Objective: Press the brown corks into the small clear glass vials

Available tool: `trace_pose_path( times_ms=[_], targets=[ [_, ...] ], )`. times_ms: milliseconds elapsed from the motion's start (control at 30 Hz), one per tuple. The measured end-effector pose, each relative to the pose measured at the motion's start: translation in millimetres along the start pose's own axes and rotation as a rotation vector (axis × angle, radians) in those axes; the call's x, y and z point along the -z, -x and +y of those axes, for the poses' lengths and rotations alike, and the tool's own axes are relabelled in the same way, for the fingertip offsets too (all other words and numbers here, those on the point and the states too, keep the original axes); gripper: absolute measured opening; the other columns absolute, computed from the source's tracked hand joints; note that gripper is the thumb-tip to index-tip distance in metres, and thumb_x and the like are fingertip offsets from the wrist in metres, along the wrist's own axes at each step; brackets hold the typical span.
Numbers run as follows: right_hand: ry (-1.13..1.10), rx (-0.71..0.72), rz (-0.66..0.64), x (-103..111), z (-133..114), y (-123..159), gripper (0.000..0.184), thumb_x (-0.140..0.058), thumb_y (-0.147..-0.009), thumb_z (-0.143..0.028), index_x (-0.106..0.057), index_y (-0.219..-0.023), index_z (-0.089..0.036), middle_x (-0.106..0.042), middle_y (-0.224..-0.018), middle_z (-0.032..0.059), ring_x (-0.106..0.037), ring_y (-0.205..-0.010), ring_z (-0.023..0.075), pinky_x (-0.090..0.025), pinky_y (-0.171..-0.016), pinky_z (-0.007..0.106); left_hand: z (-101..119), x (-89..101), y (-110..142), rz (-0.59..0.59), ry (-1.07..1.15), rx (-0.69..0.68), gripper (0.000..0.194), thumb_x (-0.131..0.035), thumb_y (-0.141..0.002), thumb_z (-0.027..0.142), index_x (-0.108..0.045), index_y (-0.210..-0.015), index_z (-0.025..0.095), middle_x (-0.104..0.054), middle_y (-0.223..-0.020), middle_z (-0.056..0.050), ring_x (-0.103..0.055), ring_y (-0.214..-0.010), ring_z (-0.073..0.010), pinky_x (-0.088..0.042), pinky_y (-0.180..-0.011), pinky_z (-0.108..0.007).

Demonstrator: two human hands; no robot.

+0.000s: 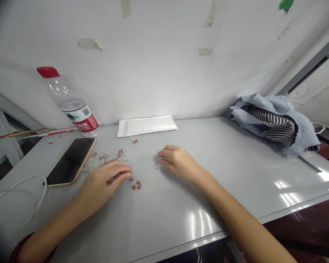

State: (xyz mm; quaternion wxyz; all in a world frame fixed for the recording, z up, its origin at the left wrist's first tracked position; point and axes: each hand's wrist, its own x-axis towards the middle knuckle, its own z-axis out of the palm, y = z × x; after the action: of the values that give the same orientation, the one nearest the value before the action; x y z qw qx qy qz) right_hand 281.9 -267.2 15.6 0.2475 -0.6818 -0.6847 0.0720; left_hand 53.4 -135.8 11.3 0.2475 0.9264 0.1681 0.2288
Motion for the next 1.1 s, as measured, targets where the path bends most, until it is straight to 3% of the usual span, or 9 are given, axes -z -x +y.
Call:
trace_pose_path(
  times_ms=[133, 333, 500, 667, 833, 933, 1100],
  targets=[
    [0.027, 0.023, 0.046, 3, -4, 1, 0.020, -0.050, -0.093, -0.024, -0.067, -0.100, -0.016, -0.065, -0.093, 0.0091, -0.061, -0.076, 0.0168, -0.048, -0.065, 0.030, -7, 4.4, -2, 0.117, -0.143, -0.006, 0.014, -0.054, -0.088, 0.022, -0.067, -0.093, 0.018, -0.067, -0.091, -0.005, -0.058, -0.090, -0.0209, -0.050, -0.076, -0.033],
    [0.028, -0.004, 0.197, 1, -7, 0, 0.021, -0.046, -0.091, -0.017, -0.067, -0.090, -0.015, -0.065, -0.084, 0.0080, -0.060, -0.069, 0.0161, -0.047, -0.059, 0.029, -12, -10.4, -1, 0.066, -0.227, 0.032, 0.017, -0.057, -0.086, 0.026, -0.067, -0.093, 0.015, -0.063, -0.087, -0.008, -0.052, -0.092, -0.0252, -0.049, -0.078, -0.040],
    [-0.042, 0.004, 0.278, -4, -12, 1, 0.017, -0.049, -0.089, -0.014, -0.066, -0.088, -0.015, -0.065, -0.081, 0.0067, -0.059, -0.065, 0.0148, -0.046, -0.054, 0.027, -4, -19.2, -4, 0.072, -0.239, 0.044, 0.012, -0.054, -0.085, 0.021, -0.063, -0.079, 0.016, -0.061, -0.080, -0.006, -0.049, -0.087, -0.0248, -0.047, -0.076, -0.041],
    [-0.035, 0.203, 0.283, -12, -27, 2, 0.015, -0.050, -0.089, -0.010, -0.065, -0.093, -0.012, -0.065, -0.083, 0.0090, -0.061, -0.075, 0.0172, -0.050, -0.066, 0.030, -2, -19.7, -5, 0.075, -0.166, 0.051, 0.012, -0.055, -0.082, 0.015, -0.055, -0.070, 0.017, -0.060, -0.073, -0.005, -0.049, -0.080, -0.0225, -0.046, -0.069, -0.037],
    [0.100, 0.378, 0.235, -24, -44, 2, 0.020, -0.048, -0.092, -0.009, -0.060, -0.108, -0.008, -0.068, -0.091, 0.0112, -0.061, -0.086, 0.0209, -0.048, -0.082, 0.040, 7, -16.6, -3, 0.084, -0.017, -0.129, 0.007, -0.053, -0.088, 0.013, -0.056, -0.084, 0.018, -0.062, -0.081, -0.003, -0.051, -0.085, -0.0199, -0.046, -0.076, -0.034],
    [0.097, 0.412, 0.236, -27, -49, 2, 0.020, -0.047, -0.094, -0.008, -0.061, -0.108, -0.007, -0.068, -0.089, 0.0112, -0.061, -0.083, 0.0191, -0.049, -0.078, 0.037, 16, -17.0, -1, 0.101, 0.057, -0.170, 0.006, -0.053, -0.091, 0.014, -0.055, -0.087, 0.018, -0.061, -0.081, -0.002, -0.052, -0.083, -0.0175, -0.046, -0.075, -0.031],
    [0.067, 0.437, 0.289, -25, -52, 2, 0.016, -0.049, -0.092, -0.009, -0.064, -0.098, -0.006, -0.068, -0.081, 0.0109, -0.059, -0.075, 0.0176, -0.051, -0.074, 0.033, 23, -22.7, 2, 0.175, 0.094, -0.087, 0.011, -0.054, -0.091, 0.016, -0.055, -0.080, 0.019, -0.060, -0.074, 0.000, -0.054, -0.076, -0.0161, -0.046, -0.068, -0.028]
  ],
)
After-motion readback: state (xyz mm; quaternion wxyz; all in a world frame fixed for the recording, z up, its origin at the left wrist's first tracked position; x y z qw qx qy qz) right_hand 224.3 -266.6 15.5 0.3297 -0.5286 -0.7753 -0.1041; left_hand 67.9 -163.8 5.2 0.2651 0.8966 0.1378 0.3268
